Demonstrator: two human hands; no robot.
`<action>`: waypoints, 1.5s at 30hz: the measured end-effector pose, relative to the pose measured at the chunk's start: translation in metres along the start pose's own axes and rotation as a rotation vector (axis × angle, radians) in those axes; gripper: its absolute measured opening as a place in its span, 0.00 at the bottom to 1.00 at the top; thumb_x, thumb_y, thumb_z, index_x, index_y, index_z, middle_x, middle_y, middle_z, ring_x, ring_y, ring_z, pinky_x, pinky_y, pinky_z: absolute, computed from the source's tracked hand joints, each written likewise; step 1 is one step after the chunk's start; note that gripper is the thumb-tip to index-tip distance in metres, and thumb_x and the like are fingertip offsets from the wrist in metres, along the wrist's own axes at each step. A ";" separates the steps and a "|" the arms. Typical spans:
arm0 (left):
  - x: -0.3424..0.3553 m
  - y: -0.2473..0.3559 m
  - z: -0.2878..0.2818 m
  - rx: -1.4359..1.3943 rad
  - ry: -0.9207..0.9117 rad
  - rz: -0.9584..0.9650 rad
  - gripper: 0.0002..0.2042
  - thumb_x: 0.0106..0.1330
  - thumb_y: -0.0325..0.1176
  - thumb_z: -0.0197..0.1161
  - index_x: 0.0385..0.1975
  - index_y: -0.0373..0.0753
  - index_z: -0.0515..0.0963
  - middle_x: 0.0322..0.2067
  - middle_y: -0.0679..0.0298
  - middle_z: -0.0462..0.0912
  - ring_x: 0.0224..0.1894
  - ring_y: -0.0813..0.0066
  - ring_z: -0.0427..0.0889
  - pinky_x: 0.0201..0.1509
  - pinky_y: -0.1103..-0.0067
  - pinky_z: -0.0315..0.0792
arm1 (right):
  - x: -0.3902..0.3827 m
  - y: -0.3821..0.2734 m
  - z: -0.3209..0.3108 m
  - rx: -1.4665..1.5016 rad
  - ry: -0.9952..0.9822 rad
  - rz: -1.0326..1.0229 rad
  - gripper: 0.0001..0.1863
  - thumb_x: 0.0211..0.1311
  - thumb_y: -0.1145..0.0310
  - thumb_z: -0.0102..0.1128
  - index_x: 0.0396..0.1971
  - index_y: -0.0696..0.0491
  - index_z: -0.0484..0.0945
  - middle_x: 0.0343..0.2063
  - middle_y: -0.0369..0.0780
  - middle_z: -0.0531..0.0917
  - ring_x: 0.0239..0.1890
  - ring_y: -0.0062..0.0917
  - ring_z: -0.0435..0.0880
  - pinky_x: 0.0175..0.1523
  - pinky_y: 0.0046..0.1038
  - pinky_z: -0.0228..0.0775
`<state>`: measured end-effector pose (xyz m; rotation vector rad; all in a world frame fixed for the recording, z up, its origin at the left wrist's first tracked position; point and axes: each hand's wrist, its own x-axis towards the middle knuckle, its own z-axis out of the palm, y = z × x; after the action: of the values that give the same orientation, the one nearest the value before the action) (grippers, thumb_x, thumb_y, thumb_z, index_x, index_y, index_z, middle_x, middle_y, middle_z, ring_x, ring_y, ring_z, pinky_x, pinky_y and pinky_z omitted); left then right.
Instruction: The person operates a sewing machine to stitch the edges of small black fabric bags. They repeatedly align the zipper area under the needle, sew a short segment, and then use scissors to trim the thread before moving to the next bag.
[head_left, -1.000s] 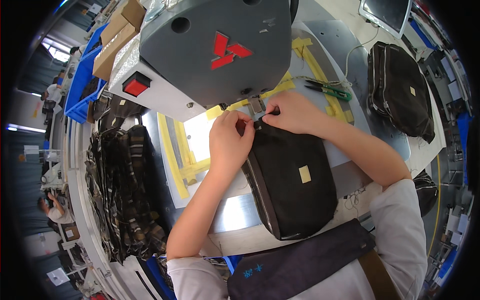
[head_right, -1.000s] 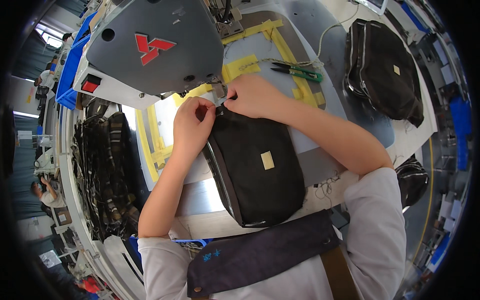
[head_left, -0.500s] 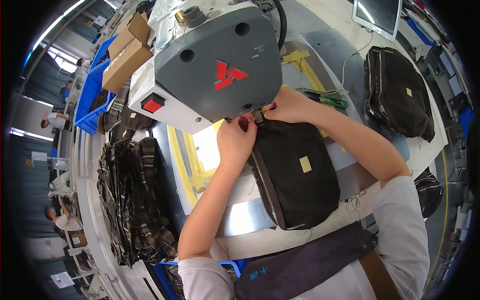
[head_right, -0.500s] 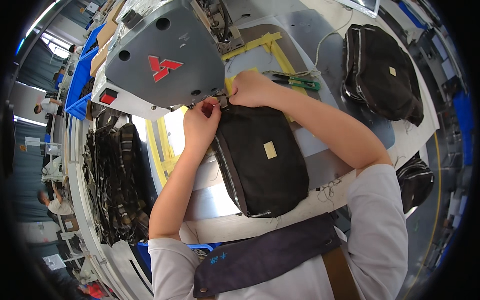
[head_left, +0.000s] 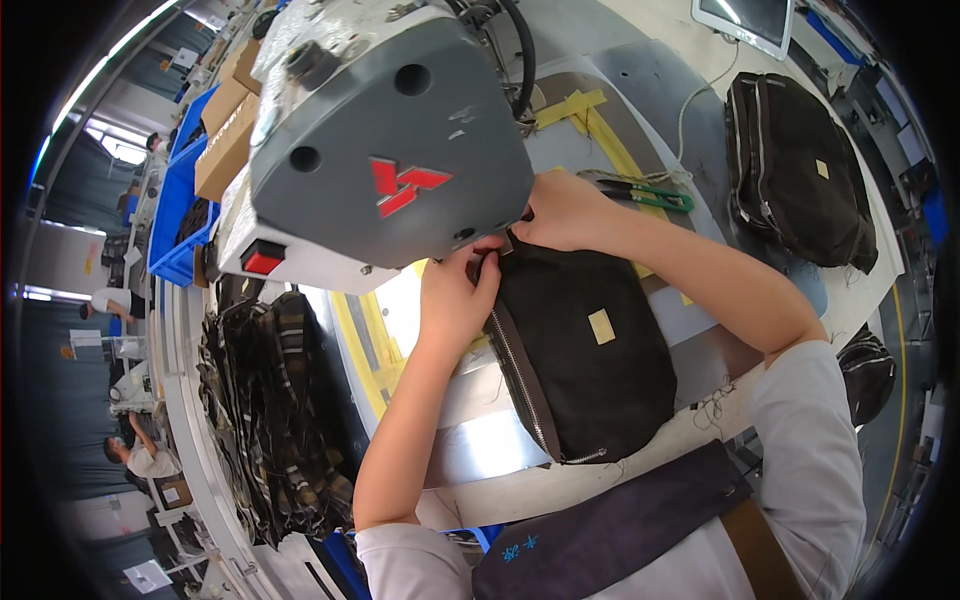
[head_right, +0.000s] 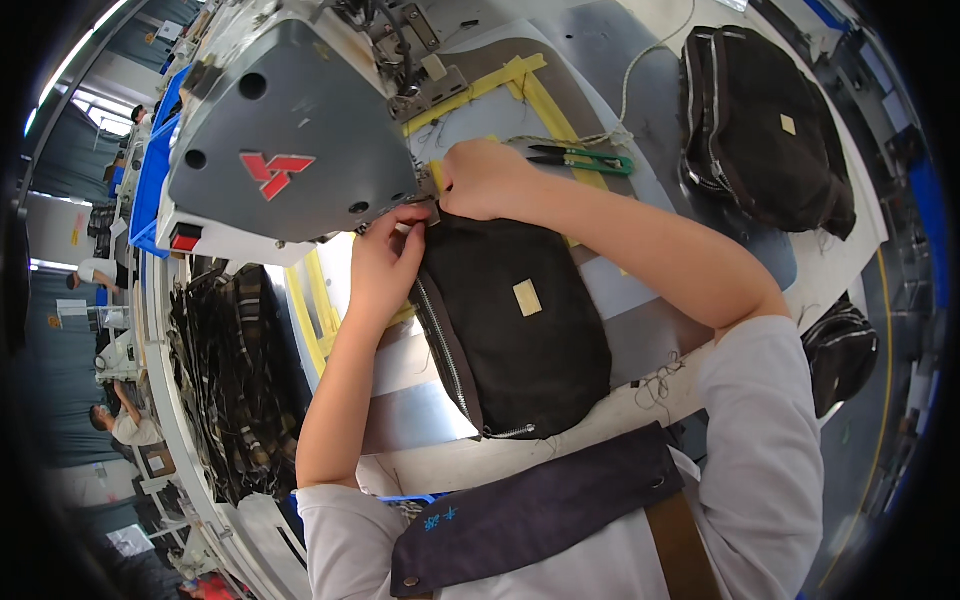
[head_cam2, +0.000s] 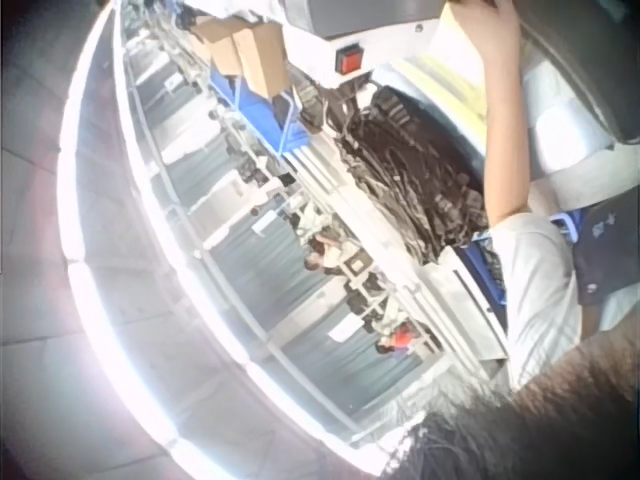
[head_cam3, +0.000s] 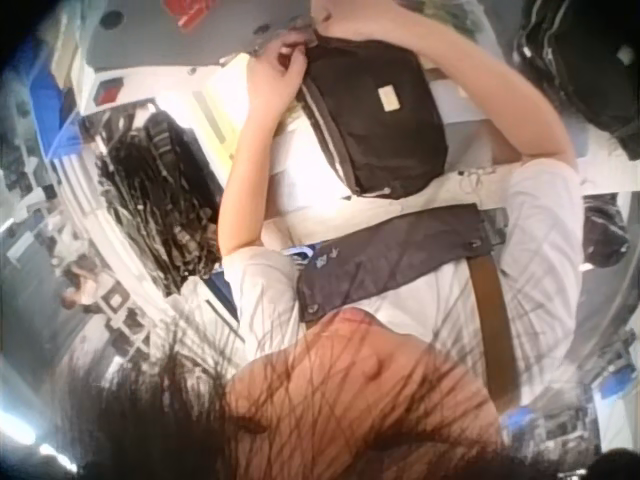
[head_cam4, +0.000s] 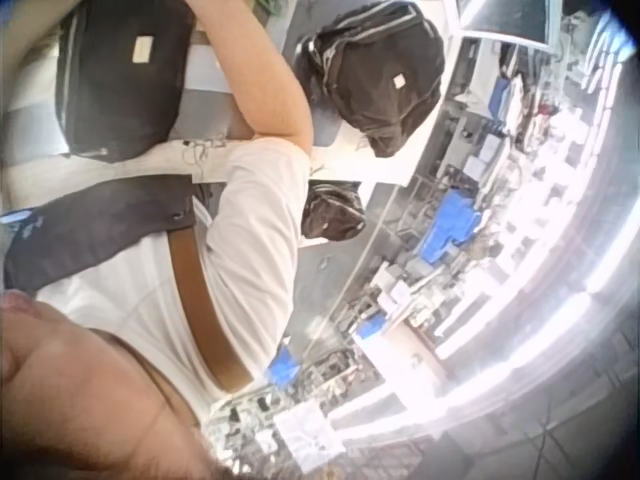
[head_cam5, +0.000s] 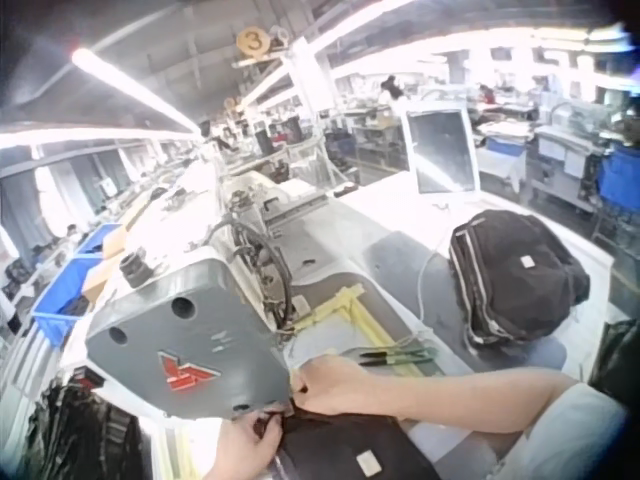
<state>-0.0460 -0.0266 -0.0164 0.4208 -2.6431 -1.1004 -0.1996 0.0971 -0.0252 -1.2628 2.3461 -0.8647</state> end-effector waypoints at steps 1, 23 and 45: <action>-0.003 0.001 -0.001 0.000 -0.017 0.044 0.08 0.61 0.24 0.58 0.38 0.35 0.80 0.37 0.60 0.84 0.35 0.64 0.83 0.43 0.75 0.75 | 0.000 -0.001 -0.002 -0.002 -0.017 0.000 0.11 0.43 0.65 0.61 0.21 0.57 0.83 0.23 0.50 0.82 0.32 0.45 0.83 0.38 0.40 0.75; -0.012 0.006 -0.001 0.464 -0.011 0.416 0.17 0.48 0.16 0.60 0.40 0.36 0.79 0.44 0.63 0.80 0.44 0.62 0.81 0.45 0.71 0.77 | -0.013 -0.012 -0.001 -0.069 0.118 -0.047 0.08 0.48 0.67 0.60 0.23 0.57 0.78 0.23 0.46 0.82 0.30 0.43 0.82 0.35 0.40 0.74; -0.013 0.006 0.003 0.429 -0.005 0.450 0.21 0.54 0.30 0.67 0.50 0.40 0.77 0.45 0.61 0.77 0.46 0.61 0.78 0.49 0.69 0.72 | -0.002 0.019 0.008 0.282 0.143 -0.223 0.08 0.46 0.67 0.68 0.23 0.54 0.79 0.30 0.40 0.79 0.35 0.36 0.79 0.45 0.36 0.70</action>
<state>-0.0354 -0.0162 -0.0160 -0.1087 -2.7724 -0.4011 -0.2061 0.1038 -0.0431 -1.3957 2.1144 -1.3452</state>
